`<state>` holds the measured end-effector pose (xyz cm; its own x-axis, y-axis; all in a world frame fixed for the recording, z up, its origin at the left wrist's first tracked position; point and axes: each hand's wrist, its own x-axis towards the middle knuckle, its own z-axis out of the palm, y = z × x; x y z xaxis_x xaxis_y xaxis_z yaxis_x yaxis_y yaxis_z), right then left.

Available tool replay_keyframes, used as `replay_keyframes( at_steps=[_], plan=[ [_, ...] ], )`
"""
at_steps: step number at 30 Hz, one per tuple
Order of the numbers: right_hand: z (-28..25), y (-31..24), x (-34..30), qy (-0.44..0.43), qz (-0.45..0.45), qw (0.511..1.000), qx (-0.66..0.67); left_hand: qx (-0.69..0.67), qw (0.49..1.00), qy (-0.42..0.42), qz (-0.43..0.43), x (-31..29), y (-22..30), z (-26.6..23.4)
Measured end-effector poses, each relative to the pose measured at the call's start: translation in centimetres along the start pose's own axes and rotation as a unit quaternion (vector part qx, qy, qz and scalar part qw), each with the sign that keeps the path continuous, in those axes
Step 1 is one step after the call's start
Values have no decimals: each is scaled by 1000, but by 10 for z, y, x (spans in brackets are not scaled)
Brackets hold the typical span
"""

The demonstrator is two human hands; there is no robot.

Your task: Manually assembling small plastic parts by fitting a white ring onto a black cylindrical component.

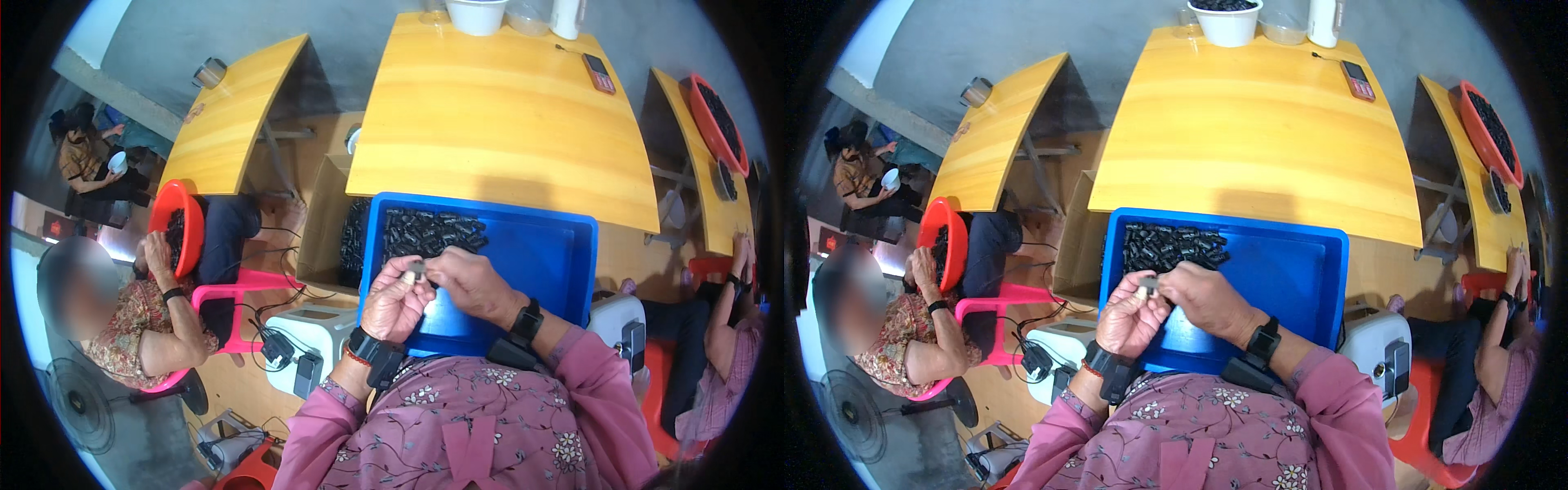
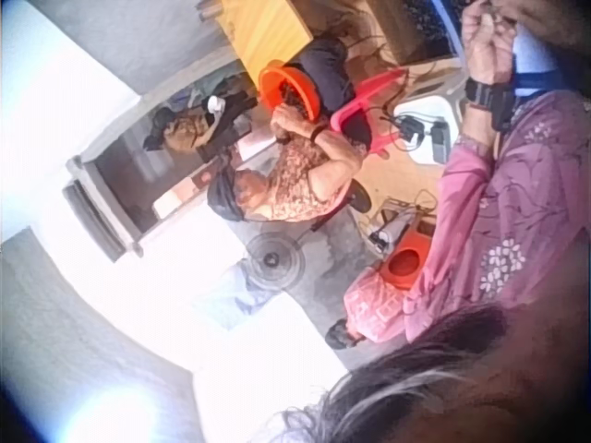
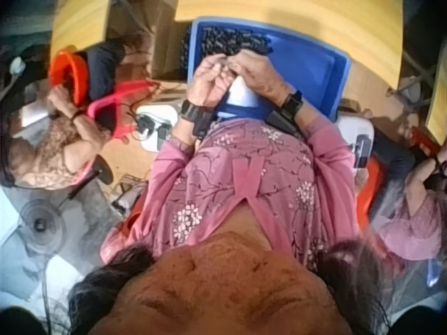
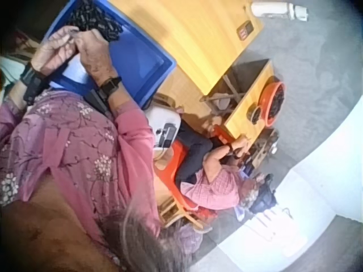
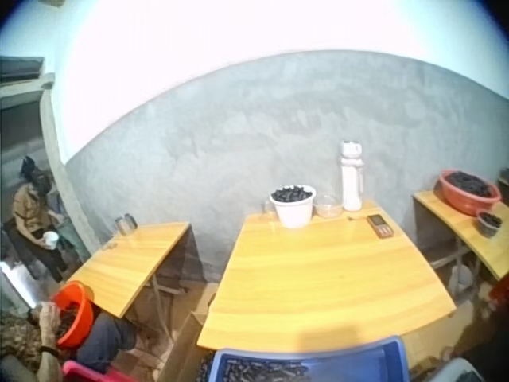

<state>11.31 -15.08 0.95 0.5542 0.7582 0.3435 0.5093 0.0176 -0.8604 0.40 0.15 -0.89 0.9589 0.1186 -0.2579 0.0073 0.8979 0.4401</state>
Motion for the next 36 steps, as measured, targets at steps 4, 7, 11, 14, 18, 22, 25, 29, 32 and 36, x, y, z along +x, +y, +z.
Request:
replay_keyframes(
  at_steps=[4,7,11,14,18,22,25,29,32,36],
  plan=[
    [-1,-4,-3,0,8,1000,7,5,1000,-21,-3,-2,-4,-6],
    [4,-6,-10,36,44,994,91,4,1000,-4,-11,1,-13,-6],
    [0,-10,-7,50,179,976,117,23,999,-21,-35,2,-15,-12],
    [2,-13,-5,16,180,970,161,16,998,-37,-47,1,-12,-11],
    [1,-19,0,9,199,958,206,43,998,-26,-43,1,-7,-5],
    [0,-17,-5,32,209,963,166,130,991,-37,-12,3,-11,-5],
    [-2,-25,-4,46,216,961,166,169,985,-21,10,0,-11,1],
    [-2,-27,-8,58,208,964,154,211,977,-22,25,0,-10,5],
    [0,-18,-10,71,190,964,175,240,970,1,24,2,-13,5],
    [1,-15,-12,80,179,963,184,250,967,-12,47,-2,-9,16]
  ],
)
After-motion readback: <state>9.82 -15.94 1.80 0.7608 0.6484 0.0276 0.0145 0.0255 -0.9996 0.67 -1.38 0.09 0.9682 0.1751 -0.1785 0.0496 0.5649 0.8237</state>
